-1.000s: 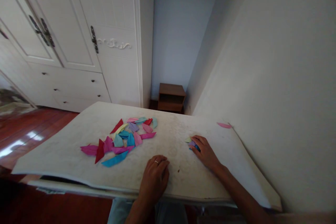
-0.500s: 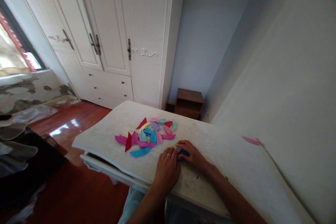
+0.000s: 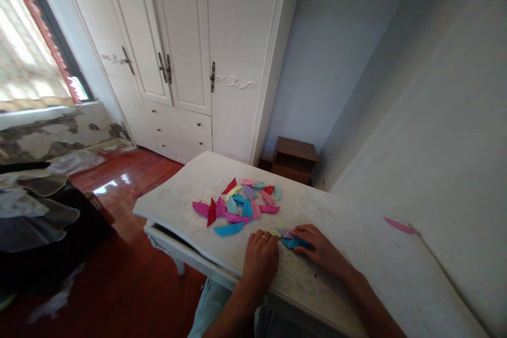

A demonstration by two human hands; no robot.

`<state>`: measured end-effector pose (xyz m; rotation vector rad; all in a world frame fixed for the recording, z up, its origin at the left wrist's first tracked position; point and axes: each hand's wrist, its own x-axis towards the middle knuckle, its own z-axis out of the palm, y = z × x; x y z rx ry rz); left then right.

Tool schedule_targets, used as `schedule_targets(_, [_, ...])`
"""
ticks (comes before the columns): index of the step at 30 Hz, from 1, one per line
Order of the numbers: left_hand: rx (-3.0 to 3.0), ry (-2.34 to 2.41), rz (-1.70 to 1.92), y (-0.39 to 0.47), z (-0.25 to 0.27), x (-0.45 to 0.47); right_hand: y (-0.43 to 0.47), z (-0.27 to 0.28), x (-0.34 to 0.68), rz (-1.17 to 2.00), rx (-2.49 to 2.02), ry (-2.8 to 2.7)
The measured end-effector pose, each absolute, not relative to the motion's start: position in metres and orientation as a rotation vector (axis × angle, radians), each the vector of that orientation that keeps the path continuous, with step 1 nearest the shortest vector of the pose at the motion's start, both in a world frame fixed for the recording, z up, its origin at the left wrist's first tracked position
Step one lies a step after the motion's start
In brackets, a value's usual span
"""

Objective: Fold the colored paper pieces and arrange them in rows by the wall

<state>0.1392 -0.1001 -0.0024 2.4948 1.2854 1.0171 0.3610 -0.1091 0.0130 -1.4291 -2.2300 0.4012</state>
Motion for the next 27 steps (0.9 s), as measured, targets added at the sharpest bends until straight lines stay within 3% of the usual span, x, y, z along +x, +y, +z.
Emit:
schedule_targets(10, [2.387, 1.306, 1.049, -0.102, -0.001, 0.138, -0.111, 0.015, 0.336, 0.088, -1.372, -2.326])
schedule_targets(17, [2.319, 1.336, 1.131, -0.099, -0.008, 0.136, -0.108, 0.008, 0.345, 0.217, -1.449, -2.112])
schedule_targets(27, [1.873, 1.231, 1.825, -0.080, 0.007, 0.096, -0.092, 0.009, 0.313, 0.601, -1.542, -1.613])
